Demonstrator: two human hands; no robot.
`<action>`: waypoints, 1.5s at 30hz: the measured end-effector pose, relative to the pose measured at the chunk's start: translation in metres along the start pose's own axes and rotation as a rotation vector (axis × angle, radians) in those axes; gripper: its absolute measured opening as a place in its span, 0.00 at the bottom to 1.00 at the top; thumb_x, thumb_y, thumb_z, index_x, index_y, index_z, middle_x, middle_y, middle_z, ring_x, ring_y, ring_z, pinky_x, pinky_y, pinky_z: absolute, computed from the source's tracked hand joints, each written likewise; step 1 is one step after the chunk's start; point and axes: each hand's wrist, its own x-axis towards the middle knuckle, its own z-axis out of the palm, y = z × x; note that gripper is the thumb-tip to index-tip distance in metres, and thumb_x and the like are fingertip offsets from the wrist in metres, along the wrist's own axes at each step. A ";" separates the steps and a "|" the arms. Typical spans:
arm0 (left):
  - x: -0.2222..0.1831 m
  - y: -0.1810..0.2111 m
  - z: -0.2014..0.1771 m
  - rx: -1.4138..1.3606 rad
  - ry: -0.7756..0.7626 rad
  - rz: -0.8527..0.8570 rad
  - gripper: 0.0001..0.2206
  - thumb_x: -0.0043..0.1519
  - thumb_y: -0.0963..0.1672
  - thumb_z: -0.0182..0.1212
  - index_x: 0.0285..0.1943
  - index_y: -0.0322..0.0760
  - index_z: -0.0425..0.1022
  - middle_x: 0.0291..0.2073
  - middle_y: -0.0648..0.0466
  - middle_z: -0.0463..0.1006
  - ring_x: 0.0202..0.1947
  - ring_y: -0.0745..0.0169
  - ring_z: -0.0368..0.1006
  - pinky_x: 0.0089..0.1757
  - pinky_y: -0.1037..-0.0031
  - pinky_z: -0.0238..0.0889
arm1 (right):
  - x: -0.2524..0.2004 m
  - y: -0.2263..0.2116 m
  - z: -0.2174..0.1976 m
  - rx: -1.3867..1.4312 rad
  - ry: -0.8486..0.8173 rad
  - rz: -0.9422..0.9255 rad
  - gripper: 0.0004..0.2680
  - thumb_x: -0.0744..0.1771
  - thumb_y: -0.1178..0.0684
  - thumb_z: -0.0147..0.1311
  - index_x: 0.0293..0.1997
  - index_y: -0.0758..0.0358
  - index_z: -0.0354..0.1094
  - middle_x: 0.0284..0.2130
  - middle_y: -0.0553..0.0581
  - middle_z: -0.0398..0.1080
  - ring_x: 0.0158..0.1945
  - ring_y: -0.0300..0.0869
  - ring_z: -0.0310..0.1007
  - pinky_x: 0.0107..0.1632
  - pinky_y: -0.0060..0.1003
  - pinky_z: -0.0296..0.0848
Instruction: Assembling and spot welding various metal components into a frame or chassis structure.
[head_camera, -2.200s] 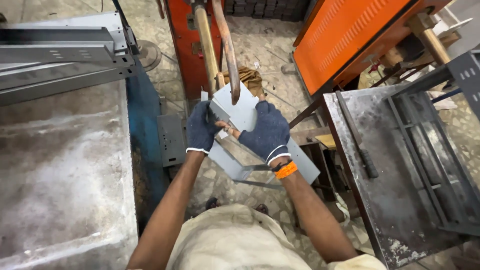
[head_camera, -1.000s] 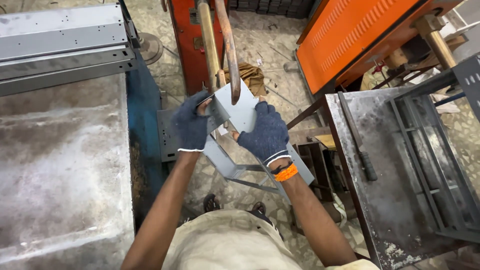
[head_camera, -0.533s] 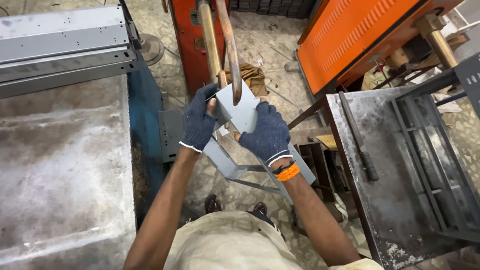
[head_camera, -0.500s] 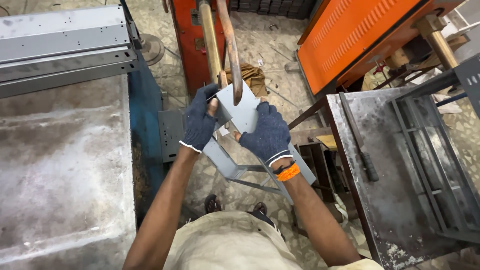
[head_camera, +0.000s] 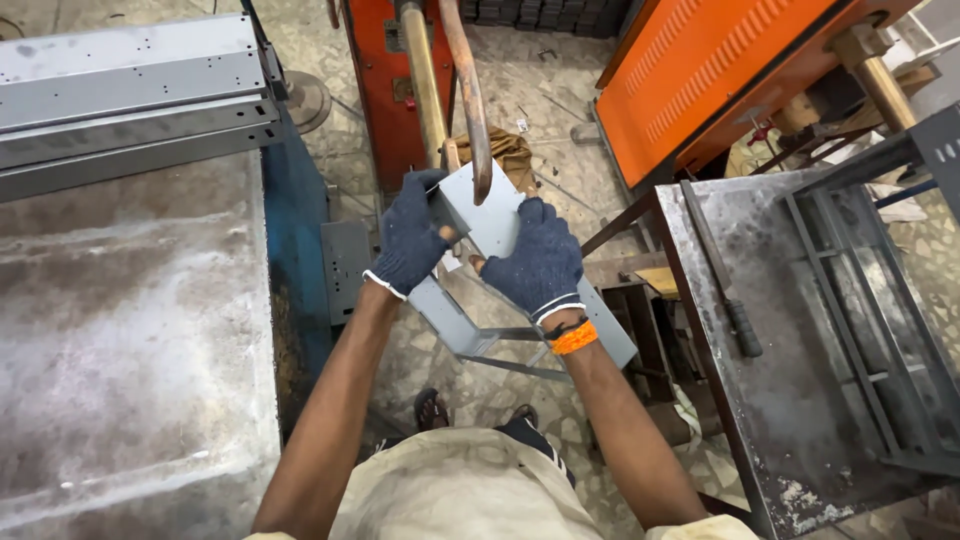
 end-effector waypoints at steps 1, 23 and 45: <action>-0.001 -0.003 0.000 0.000 0.001 0.000 0.45 0.56 0.71 0.53 0.63 0.34 0.66 0.52 0.41 0.77 0.56 0.45 0.76 0.54 0.61 0.68 | -0.001 0.001 0.001 0.000 0.000 -0.001 0.39 0.52 0.37 0.72 0.63 0.73 0.58 0.44 0.68 0.69 0.46 0.59 0.72 0.46 0.53 0.73; -0.007 0.023 0.036 0.151 0.308 0.100 0.34 0.45 0.44 0.79 0.60 0.37 0.66 0.50 0.44 0.75 0.52 0.42 0.76 0.51 0.61 0.69 | 0.001 0.014 0.007 0.059 0.132 -0.100 0.35 0.51 0.38 0.73 0.57 0.69 0.61 0.41 0.66 0.70 0.43 0.59 0.73 0.45 0.53 0.72; -0.012 0.019 0.046 -0.116 0.292 -0.055 0.37 0.43 0.42 0.82 0.62 0.36 0.64 0.50 0.48 0.77 0.53 0.56 0.77 0.51 0.68 0.71 | 0.012 0.021 -0.005 0.030 0.054 -0.162 0.34 0.51 0.36 0.72 0.54 0.68 0.62 0.42 0.66 0.68 0.44 0.58 0.71 0.44 0.52 0.71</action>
